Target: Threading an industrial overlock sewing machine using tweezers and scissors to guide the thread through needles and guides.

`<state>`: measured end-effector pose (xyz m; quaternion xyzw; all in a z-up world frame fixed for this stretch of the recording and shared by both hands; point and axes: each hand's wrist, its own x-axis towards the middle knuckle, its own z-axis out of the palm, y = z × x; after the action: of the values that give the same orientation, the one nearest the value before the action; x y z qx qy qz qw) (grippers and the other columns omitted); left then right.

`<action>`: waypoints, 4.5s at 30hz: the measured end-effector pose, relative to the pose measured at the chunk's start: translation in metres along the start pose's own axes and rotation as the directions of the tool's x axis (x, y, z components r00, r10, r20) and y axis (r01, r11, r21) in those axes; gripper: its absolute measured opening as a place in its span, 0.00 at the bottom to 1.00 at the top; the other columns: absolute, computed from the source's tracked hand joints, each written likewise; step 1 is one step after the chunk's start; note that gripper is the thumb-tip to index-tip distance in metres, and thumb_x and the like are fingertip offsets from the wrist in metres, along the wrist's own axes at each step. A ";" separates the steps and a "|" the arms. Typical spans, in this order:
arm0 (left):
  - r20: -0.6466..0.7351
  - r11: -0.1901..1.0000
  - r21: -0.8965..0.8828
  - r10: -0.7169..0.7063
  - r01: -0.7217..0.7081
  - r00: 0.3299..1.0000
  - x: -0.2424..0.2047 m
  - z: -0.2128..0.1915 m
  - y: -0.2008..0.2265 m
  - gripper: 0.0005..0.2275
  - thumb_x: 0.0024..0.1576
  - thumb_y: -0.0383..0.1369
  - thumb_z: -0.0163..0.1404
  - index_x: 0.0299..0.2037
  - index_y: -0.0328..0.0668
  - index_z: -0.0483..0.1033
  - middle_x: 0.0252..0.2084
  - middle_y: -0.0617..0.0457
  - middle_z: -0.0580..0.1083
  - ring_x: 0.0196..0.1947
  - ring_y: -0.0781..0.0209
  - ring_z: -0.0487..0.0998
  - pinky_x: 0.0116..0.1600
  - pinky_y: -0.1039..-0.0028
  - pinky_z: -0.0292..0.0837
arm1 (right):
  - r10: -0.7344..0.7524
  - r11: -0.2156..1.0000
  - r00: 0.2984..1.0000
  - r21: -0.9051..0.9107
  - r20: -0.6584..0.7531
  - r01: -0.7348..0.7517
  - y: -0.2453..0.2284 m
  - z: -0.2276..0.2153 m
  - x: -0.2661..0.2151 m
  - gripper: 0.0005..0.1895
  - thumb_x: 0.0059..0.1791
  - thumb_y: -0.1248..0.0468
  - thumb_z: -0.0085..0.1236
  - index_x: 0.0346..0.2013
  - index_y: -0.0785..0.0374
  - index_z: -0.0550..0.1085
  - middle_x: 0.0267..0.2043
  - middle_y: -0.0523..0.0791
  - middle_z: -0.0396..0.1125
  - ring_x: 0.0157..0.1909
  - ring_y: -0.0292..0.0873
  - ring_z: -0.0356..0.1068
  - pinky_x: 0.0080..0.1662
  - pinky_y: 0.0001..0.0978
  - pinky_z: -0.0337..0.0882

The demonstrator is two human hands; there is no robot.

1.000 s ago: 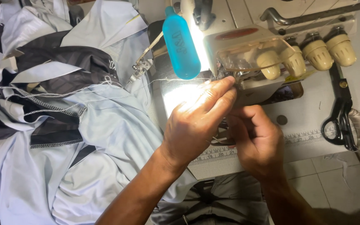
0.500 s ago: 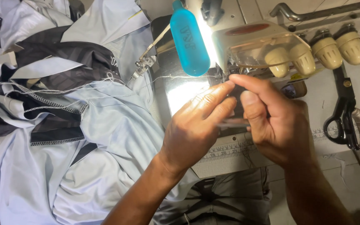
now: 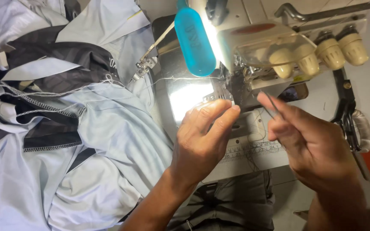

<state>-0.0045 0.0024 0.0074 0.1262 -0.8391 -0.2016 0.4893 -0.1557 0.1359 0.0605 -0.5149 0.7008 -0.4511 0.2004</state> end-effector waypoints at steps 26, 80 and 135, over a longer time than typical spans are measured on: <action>0.078 0.990 0.120 0.062 -0.071 0.995 0.013 -0.011 0.000 0.07 0.66 0.19 0.43 0.45 0.30 0.76 0.45 0.44 0.75 0.45 0.45 0.79 0.54 0.60 0.75 | 0.175 0.910 0.963 -0.339 -0.205 -0.238 -0.021 0.041 0.038 0.05 0.57 0.61 0.53 0.39 0.58 0.69 0.26 0.35 0.76 0.24 0.34 0.76 0.35 0.30 0.72; 0.086 0.955 0.292 0.017 -0.041 0.996 0.016 -0.020 -0.008 0.05 0.63 0.19 0.47 0.38 0.37 0.73 0.42 0.47 0.74 0.37 0.49 0.70 0.48 0.64 0.68 | 0.298 0.945 0.927 -0.068 -0.228 -0.320 0.001 0.034 0.007 0.14 0.55 0.62 0.53 0.52 0.67 0.71 0.38 0.50 0.74 0.37 0.42 0.77 0.40 0.30 0.73; 0.181 0.731 0.674 -0.017 -0.111 0.983 0.024 0.005 0.001 0.20 0.65 0.23 0.35 0.67 0.33 0.67 0.50 0.50 0.78 0.31 0.56 0.69 0.40 0.66 0.63 | 0.524 0.848 0.848 0.143 -0.084 -0.510 0.014 0.051 -0.007 0.06 0.49 0.62 0.61 0.38 0.58 0.81 0.26 0.42 0.79 0.32 0.33 0.80 0.41 0.23 0.74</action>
<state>-0.0203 -0.0051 0.0247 0.2569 -0.8969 0.1218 0.3386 -0.1226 0.1216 0.0213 -0.2667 0.7972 -0.4500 0.3014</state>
